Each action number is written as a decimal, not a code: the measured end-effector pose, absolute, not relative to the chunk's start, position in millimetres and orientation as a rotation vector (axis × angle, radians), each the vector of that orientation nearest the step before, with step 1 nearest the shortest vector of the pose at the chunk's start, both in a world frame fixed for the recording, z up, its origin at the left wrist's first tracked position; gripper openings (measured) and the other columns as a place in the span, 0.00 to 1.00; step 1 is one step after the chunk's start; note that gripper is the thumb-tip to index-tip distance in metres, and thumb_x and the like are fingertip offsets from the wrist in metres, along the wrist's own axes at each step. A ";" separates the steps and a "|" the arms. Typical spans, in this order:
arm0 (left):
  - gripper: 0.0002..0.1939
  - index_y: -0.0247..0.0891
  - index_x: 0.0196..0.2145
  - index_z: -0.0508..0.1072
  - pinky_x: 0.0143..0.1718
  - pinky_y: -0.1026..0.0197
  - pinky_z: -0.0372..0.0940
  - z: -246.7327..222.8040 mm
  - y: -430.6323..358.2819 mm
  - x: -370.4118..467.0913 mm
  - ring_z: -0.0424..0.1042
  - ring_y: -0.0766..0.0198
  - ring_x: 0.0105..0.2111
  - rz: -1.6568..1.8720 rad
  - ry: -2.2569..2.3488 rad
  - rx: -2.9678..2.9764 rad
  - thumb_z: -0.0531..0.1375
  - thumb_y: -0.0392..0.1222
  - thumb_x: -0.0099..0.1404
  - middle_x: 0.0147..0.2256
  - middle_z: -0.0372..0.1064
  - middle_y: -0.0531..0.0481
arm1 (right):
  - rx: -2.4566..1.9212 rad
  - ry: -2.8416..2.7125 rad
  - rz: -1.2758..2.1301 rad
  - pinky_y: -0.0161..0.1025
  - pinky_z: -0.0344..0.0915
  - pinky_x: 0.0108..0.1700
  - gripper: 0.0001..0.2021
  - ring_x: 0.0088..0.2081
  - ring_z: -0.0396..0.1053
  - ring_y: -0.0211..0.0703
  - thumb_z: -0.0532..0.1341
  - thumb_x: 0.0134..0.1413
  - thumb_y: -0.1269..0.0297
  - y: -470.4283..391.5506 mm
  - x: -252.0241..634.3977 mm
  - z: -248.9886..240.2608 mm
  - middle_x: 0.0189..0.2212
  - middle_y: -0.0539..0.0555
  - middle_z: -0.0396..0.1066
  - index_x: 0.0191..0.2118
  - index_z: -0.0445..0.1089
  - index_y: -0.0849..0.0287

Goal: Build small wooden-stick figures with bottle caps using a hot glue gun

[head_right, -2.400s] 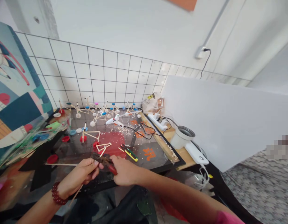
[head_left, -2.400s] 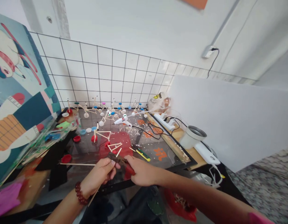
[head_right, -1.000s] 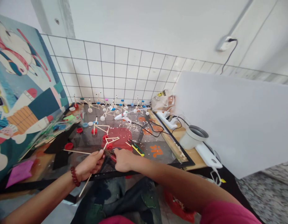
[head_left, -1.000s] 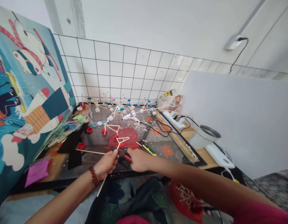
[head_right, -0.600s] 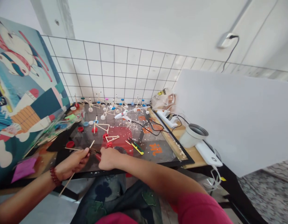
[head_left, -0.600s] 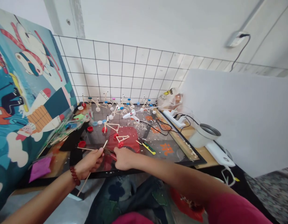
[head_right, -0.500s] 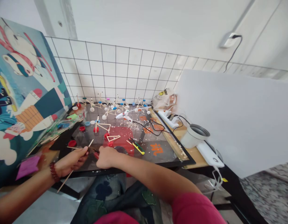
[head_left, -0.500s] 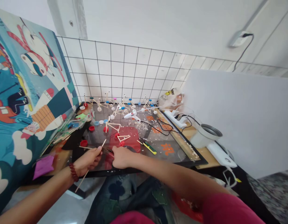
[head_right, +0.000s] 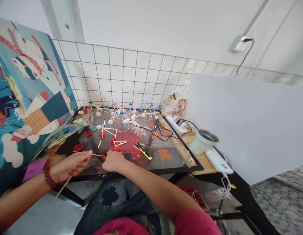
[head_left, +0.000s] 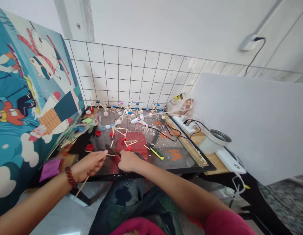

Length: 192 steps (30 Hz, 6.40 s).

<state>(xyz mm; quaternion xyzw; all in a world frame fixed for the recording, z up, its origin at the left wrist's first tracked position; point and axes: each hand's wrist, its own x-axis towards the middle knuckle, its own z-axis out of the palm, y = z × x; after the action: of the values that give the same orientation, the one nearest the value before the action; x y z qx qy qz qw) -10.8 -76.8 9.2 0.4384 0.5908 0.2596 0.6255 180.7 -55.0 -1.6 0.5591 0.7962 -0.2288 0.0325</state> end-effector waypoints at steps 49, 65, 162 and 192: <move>0.10 0.32 0.40 0.75 0.33 0.62 0.73 -13.1 -103.4 64.0 0.78 0.61 0.29 0.956 0.750 0.544 0.66 0.40 0.63 0.32 0.77 0.43 | 1.678 3.010 -0.376 0.48 0.58 0.48 0.07 0.45 0.67 0.51 0.64 0.57 0.64 -74.2 256.2 -28.2 0.41 0.56 0.72 0.40 0.68 0.59; 0.19 0.31 0.39 0.74 0.33 0.60 0.75 -26.8 -134.2 86.4 0.81 0.57 0.31 0.664 0.744 0.591 0.70 0.50 0.58 0.34 0.80 0.36 | 1.743 2.712 -2.258 0.35 0.66 0.35 0.07 0.30 0.70 0.37 0.68 0.50 0.61 -88.5 260.0 -23.9 0.29 0.51 0.73 0.27 0.78 0.58; 0.16 0.40 0.42 0.80 0.40 0.66 0.72 -50.6 -100.5 -21.8 0.77 0.64 0.32 1.658 1.697 0.975 0.66 0.51 0.61 0.34 0.79 0.50 | 1.822 2.661 -0.069 0.38 0.60 0.37 0.09 0.37 0.73 0.48 0.58 0.53 0.72 12.9 290.6 -5.4 0.34 0.60 0.77 0.30 0.77 0.62; 0.20 0.37 0.37 0.81 0.30 0.69 0.73 -53.3 -83.4 -26.6 0.76 0.67 0.28 1.750 1.267 0.665 0.75 0.46 0.46 0.29 0.77 0.52 | 1.343 2.879 -0.833 0.33 0.56 0.30 0.07 0.28 0.70 0.39 0.61 0.50 0.70 9.2 189.9 14.2 0.25 0.51 0.76 0.28 0.77 0.60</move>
<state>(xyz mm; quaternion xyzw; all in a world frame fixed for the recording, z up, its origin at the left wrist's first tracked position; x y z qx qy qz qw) -26.6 -83.4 -53.3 0.2661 0.5071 0.7001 0.4264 189.9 9.2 14.2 0.4080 0.8743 -0.2531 -0.0711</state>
